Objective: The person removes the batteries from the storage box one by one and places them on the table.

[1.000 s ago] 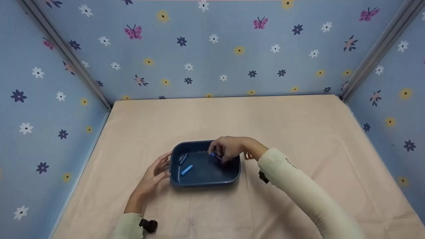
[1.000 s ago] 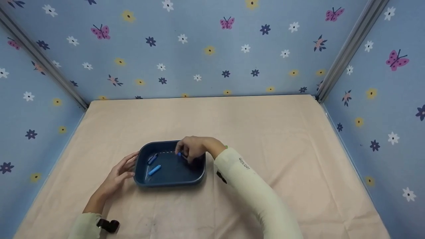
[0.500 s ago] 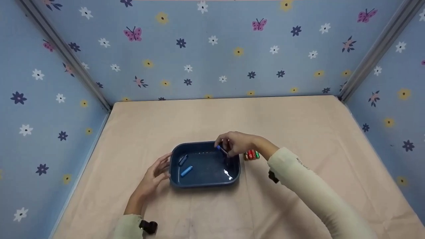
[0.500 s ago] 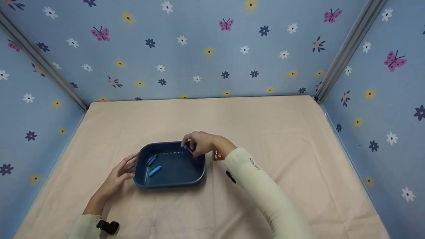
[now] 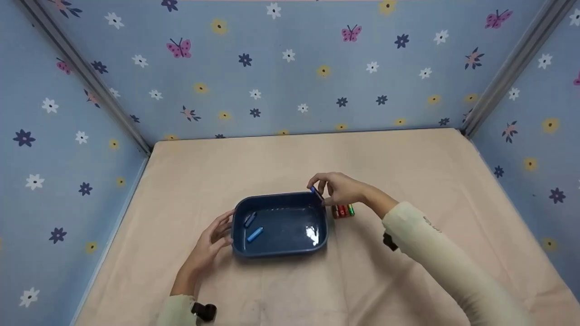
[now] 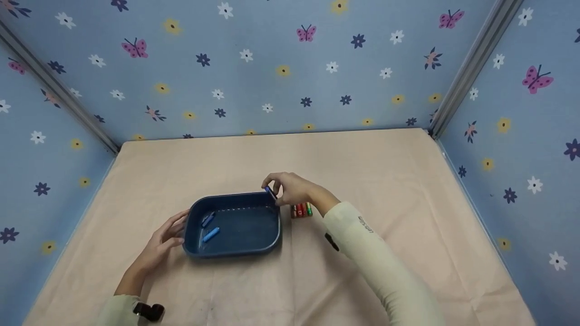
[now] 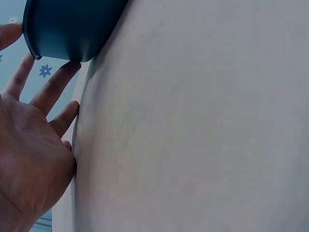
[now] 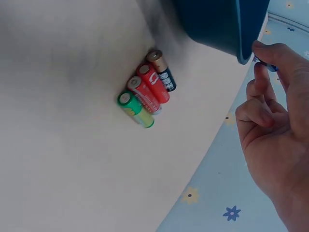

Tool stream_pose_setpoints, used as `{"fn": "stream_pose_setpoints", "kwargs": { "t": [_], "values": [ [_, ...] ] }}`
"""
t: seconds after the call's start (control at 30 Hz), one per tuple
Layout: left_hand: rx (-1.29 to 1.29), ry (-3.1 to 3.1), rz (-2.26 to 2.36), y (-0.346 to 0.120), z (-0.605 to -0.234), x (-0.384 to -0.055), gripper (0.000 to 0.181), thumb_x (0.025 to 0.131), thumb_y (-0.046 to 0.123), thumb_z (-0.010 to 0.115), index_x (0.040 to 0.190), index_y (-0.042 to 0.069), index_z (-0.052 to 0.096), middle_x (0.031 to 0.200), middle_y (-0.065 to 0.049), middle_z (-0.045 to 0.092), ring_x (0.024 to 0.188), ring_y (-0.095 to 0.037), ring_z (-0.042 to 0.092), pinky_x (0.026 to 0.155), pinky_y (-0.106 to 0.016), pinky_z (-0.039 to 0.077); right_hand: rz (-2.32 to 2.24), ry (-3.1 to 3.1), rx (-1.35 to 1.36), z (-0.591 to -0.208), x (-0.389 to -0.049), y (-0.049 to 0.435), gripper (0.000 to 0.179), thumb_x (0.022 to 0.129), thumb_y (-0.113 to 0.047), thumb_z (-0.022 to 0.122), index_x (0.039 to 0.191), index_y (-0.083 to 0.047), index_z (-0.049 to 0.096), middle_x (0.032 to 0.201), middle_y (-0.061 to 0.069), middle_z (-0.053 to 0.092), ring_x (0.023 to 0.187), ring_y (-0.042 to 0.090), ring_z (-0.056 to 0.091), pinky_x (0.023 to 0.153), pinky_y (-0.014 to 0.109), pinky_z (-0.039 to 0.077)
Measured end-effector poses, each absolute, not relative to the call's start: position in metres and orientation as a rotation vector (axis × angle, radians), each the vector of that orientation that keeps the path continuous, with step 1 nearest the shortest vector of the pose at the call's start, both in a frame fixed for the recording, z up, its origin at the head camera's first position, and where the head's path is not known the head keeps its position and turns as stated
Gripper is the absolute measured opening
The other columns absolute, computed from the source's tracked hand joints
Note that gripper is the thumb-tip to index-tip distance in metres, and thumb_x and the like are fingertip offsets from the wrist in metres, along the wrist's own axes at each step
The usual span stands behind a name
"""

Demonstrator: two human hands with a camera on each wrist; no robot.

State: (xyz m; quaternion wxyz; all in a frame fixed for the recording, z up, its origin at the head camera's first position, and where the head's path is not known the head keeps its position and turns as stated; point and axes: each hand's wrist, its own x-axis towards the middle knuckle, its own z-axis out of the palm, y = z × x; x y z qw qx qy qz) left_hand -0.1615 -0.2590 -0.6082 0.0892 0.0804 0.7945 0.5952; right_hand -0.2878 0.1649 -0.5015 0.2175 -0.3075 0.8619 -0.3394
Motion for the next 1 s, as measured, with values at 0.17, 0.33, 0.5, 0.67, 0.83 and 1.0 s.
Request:
{"fn": "stream_pose_setpoints", "kwargs": {
  "t": [0.17,0.33,0.5,0.67,0.83,1.0],
  "values": [
    [0.257,2.37,1.774,-0.257,-0.612,-0.16,0.074,0.104,-0.001,0.062,0.174,0.012,0.042,0.18,-0.02,0.044,0.164,-0.048,0.048,0.116,-0.027,0.055,-0.994,2.429,-0.806,-0.51,-0.286,0.182,0.056,0.092,0.006,0.079,0.145,-0.007,0.068,0.115,0.017,0.072,0.078,0.016,0.053,0.07,0.025,0.046],
    [0.258,2.363,1.771,-0.257,-0.612,-0.162,0.074,0.105,0.0,0.062,0.174,0.014,0.042,0.182,-0.017,0.042,0.166,-0.046,0.046,0.126,-0.04,0.052,-1.041,2.453,-0.77,-0.519,-0.282,0.205,0.055,0.09,0.008,0.079,0.143,-0.003,0.068,0.11,0.017,0.071,0.077,0.015,0.052,0.07,0.025,0.045],
    [0.236,2.373,1.76,-0.261,-0.609,-0.162,0.074,0.104,0.001,0.062,0.174,0.016,0.043,0.182,-0.016,0.043,0.168,-0.044,0.045,0.128,-0.045,0.05,-1.045,2.476,-0.745,-0.525,-0.28,0.223,0.056,0.089,0.009,0.079,0.142,0.001,0.067,0.108,0.017,0.07,0.078,0.015,0.052,0.07,0.025,0.045],
    [0.232,2.378,1.766,-0.261,-0.61,-0.161,0.074,0.104,0.001,0.062,0.174,0.016,0.043,0.182,-0.015,0.043,0.168,-0.044,0.044,0.124,-0.038,0.052,-1.049,2.509,-0.684,-0.526,-0.275,0.235,0.057,0.089,0.008,0.082,0.144,0.003,0.065,0.108,0.017,0.07,0.08,0.016,0.053,0.07,0.024,0.046],
    [0.217,2.377,1.759,-0.259,-0.609,-0.161,0.074,0.105,-0.002,0.06,0.174,0.016,0.042,0.182,-0.014,0.042,0.168,-0.043,0.045,0.132,-0.046,0.046,-1.095,2.591,-0.627,-0.53,-0.269,0.239,0.057,0.091,0.006,0.08,0.146,0.002,0.064,0.111,0.019,0.07,0.079,0.015,0.052,0.071,0.025,0.045],
    [0.212,2.37,1.753,-0.257,-0.607,-0.162,0.075,0.105,-0.005,0.057,0.175,0.015,0.041,0.183,-0.016,0.041,0.168,-0.044,0.045,0.136,-0.056,0.039,-1.15,2.671,-0.55,-0.538,-0.26,0.241,0.055,0.094,0.005,0.076,0.147,0.0,0.062,0.112,0.021,0.07,0.076,0.014,0.051,0.07,0.025,0.044]
  ]
}}
